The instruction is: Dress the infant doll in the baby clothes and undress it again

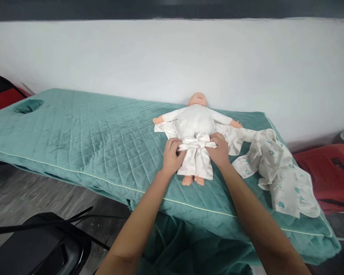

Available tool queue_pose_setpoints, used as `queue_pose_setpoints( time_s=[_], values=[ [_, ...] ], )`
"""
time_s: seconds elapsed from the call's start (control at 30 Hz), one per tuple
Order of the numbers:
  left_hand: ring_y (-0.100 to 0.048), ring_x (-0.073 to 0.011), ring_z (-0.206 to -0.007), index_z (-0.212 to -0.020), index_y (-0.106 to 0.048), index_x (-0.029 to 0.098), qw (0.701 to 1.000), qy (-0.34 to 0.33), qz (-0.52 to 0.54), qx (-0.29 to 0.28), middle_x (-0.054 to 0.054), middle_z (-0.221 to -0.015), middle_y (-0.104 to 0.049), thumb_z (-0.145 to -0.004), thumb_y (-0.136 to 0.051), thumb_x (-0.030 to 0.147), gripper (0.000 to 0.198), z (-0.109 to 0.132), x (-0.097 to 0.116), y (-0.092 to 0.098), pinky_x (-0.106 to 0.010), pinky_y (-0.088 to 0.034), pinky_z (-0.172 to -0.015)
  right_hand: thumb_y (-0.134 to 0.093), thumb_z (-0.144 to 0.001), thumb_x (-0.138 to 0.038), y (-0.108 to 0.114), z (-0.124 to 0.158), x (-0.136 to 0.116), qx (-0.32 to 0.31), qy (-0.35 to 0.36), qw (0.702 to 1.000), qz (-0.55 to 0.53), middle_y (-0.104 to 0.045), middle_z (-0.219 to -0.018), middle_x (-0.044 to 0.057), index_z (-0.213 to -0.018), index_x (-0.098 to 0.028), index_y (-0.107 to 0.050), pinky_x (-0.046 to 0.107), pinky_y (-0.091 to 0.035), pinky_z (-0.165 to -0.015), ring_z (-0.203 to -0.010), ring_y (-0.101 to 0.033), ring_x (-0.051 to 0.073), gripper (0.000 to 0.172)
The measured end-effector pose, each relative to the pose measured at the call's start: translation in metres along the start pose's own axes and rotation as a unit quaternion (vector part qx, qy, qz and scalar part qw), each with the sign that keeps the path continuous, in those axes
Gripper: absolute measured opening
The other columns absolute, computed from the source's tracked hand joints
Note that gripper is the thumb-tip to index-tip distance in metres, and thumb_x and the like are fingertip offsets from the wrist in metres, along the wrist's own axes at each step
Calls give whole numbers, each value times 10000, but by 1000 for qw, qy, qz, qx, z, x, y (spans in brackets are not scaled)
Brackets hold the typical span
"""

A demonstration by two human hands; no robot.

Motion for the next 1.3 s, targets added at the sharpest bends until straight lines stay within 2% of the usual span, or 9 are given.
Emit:
queue_pose_setpoints(
  time_s=[0.1,0.2,0.3,0.53,0.67,0.8,1.0,1.17,1.3],
  values=[
    [-563,-216,-1108,-1083,-570,221,999,25,17,-23,-76,-1127,-607,-859,-633,205,234,-4,-5,-7,-378,-453,-1001,-645,-766,-402,-4,25,2,-73,-66,995,-13,-561,-659,-8,-613,-235,-495,322,-408,-680,-706,-535,197,273],
    [-559,-222,-1094,-1012,-594,220,998,37,7,-43,-70,-1096,-592,-874,-636,246,147,-6,-8,-11,-380,-452,-1001,-633,-828,-495,-8,49,2,-138,-109,984,-32,-594,-636,-22,-680,-219,-570,297,-398,-644,-674,-563,188,319],
    [-560,-215,-1020,-897,-609,214,997,53,10,-47,-59,-1023,-579,-897,-631,307,95,-4,-10,-9,-372,-460,-957,-621,-850,-523,-8,55,-3,-143,-111,983,-26,-650,-698,-18,-746,-218,-601,293,-409,-668,-705,-597,191,323],
    [-544,-194,-886,-668,-500,210,989,65,35,-124,-37,-842,-587,-1017,-437,422,413,28,-1,-4,-368,-444,-899,-638,-782,-355,-11,27,-7,-104,-91,989,53,-683,-808,3,-884,-240,-614,308,-401,-716,-780,-617,221,155],
    [-536,-231,-1105,-1043,-585,213,986,55,61,-147,-84,-1143,-599,-940,-583,466,273,43,1,-1,-392,-436,-1009,-635,-772,-334,-11,25,-11,-117,-77,988,71,-694,-848,2,-934,-250,-606,308,-403,-715,-790,-621,226,185],
    [-484,-263,-1243,-1284,-496,232,982,52,57,-170,-106,-1294,-531,-833,-733,428,547,47,-1,-7,-415,-395,-1100,-614,-834,-358,-6,50,-13,-161,-92,982,45,-729,-932,17,-999,-249,-614,325,-442,-771,-889,-660,246,198],
    [-537,-226,-1123,-1067,-599,217,985,81,71,-134,-74,-1140,-563,-873,-684,329,239,37,-8,-8,-367,-439,-1022,-612,-898,-427,-3,79,-38,-268,-73,959,52,-726,-1143,56,-1154,-253,-607,385,-472,-871,-1024,-664,288,310],
    [-561,-218,-1049,-858,-612,207,985,93,71,-130,-54,-1039,-578,-851,-677,278,97,28,-11,-9,-363,-446,-991,-819,-719,-556,-13,82,-75,-336,31,934,118,-656,-1262,145,-1359,-209,-487,464,-451,-971,-1170,-601,373,800],
    [-543,-227,-1014,-803,-602,202,983,86,46,-155,-53,-1004,-581,-854,-661,260,98,35,-3,-5,-383,-453,-965,-838,-709,-476,-19,86,-82,-327,80,924,181,-655,-1201,173,-1294,-166,-499,477,-449,-972,-1140,-607,375,744]
  ],
)
Point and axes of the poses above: each hand's wrist, its own z-axis away from the middle knuckle, its own y-axis out of the back of the hand, x = y × z, the point moved 10 cm from there along -z, towards the middle knuckle
